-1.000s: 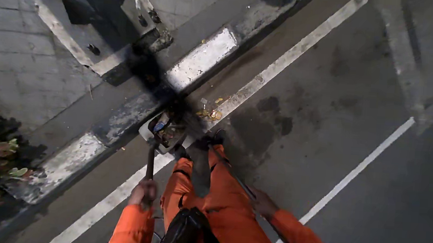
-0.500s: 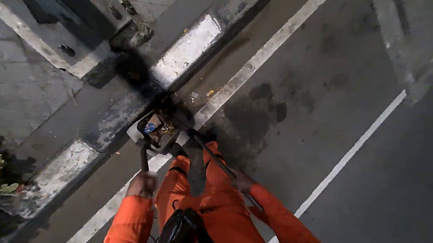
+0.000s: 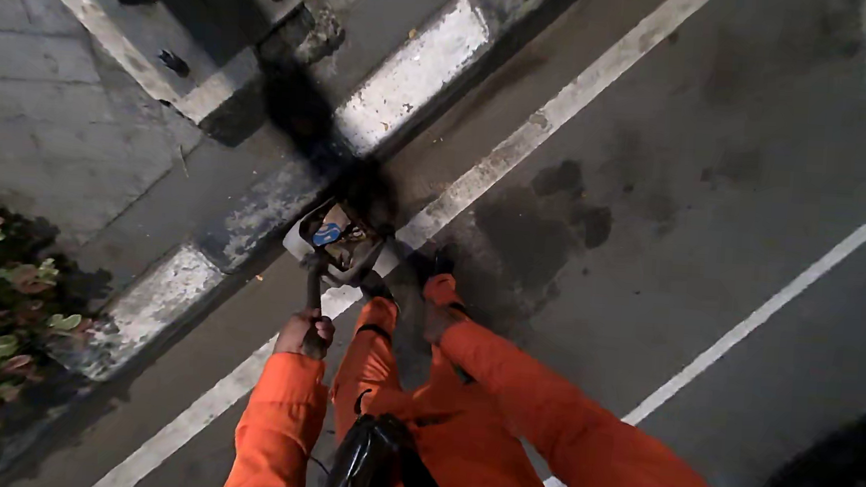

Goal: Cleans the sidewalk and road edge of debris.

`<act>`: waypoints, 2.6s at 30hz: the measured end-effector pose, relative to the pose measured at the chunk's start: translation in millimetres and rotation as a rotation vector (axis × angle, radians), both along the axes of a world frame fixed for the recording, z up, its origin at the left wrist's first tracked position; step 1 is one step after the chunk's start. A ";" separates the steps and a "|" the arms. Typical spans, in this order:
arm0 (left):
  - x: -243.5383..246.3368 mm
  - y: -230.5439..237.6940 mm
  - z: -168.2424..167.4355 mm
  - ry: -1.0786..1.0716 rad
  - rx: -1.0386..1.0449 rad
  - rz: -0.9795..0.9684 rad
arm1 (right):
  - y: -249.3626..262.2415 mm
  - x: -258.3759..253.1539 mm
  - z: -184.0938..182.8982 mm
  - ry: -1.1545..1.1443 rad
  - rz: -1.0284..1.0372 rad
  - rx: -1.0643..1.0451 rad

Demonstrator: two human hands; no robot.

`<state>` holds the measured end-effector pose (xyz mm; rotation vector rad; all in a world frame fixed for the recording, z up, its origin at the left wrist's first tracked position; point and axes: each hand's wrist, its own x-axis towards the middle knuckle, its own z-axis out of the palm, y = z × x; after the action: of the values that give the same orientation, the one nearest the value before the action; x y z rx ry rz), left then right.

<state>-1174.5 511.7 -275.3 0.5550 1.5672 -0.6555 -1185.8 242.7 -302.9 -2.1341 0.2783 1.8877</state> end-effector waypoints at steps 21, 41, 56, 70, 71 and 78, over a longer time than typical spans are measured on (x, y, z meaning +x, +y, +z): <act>-79.6 62.8 -16.0 -0.028 -0.068 -0.068 | -96.7 -6.4 25.2 0.096 -0.177 0.046; -83.8 58.8 -16.3 -0.063 -0.043 -0.033 | -30.2 -3.3 -5.5 0.021 0.041 0.080; -99.2 88.5 -8.4 -0.066 0.028 -0.337 | -55.8 -108.7 47.4 0.215 -0.775 -0.104; -108.9 97.6 -15.6 -0.140 -0.032 -0.229 | -174.2 74.1 -31.0 -0.345 -0.581 -0.322; -109.0 101.6 -14.6 -0.132 -0.038 -0.215 | -178.5 97.0 -52.8 -0.368 -0.525 -0.351; -97.2 114.8 -8.9 -0.074 -0.038 -0.204 | -105.4 64.4 -65.6 -0.223 -0.061 -0.176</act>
<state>-1271.7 626.4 -284.2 0.7096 1.4377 -0.8083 -1121.4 137.2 -368.5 -2.3967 0.4703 1.6272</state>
